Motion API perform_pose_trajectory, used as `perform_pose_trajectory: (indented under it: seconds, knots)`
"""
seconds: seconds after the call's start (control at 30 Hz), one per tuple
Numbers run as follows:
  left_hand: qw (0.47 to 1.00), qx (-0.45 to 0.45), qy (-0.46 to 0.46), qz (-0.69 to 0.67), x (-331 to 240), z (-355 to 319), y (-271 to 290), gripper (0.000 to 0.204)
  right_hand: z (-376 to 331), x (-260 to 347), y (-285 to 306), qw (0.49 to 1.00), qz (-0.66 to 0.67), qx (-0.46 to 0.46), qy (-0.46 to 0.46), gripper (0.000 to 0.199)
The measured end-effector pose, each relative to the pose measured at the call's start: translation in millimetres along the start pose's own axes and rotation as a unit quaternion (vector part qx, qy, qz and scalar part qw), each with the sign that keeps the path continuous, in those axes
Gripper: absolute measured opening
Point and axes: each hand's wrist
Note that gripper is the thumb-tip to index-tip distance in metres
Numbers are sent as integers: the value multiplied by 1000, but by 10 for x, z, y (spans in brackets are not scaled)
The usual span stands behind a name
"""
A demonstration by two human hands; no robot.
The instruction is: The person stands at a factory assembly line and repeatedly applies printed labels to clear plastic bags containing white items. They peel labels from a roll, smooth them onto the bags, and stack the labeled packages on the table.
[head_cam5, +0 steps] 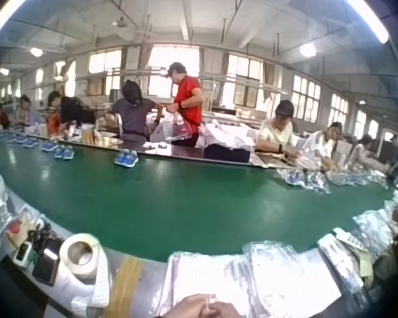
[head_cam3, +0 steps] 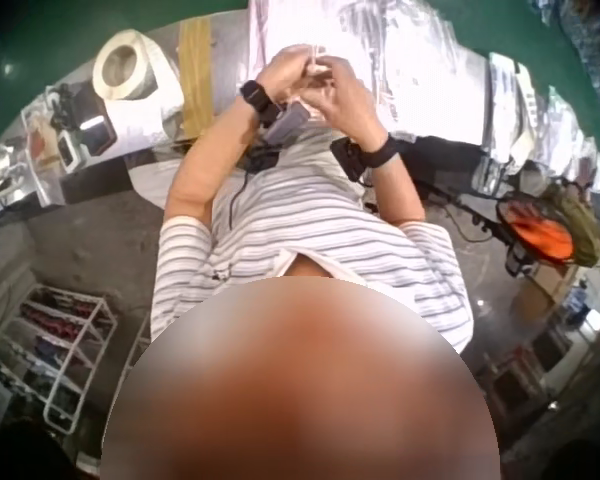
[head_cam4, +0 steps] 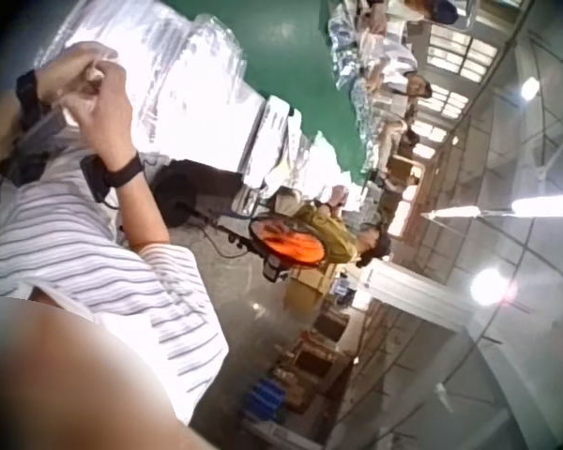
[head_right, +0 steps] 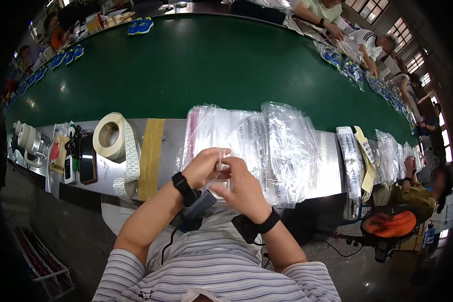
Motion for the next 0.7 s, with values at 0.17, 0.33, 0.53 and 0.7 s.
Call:
perform_pose_trajectory:
  seconds: [0.17,0.33,0.53,0.7]
  knots:
    - [976,185,-3,-112,-165,-589,150,99,-55,56,-194,968,-226,-55,97,25]
    - [966,95,-229,-78,190,-1721,457,68,-210,-380,358,888,274,-337,-150,22]
    - [933,-335,-106,-76,1210,-2352,1620,32,-721,-596,1007,767,262,-536,-235,35]
    - [879,-445,-169,-28,1845,-2106,2505,67,-645,-701,1109,728,-616,-301,-9,57]
Point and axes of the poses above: each hand's wrist, its own z-axis towards the middle knuckle, its own y-axis out of the back of the hand, x = y × z, and after that the axes turned 8 degrees about y, right-handed
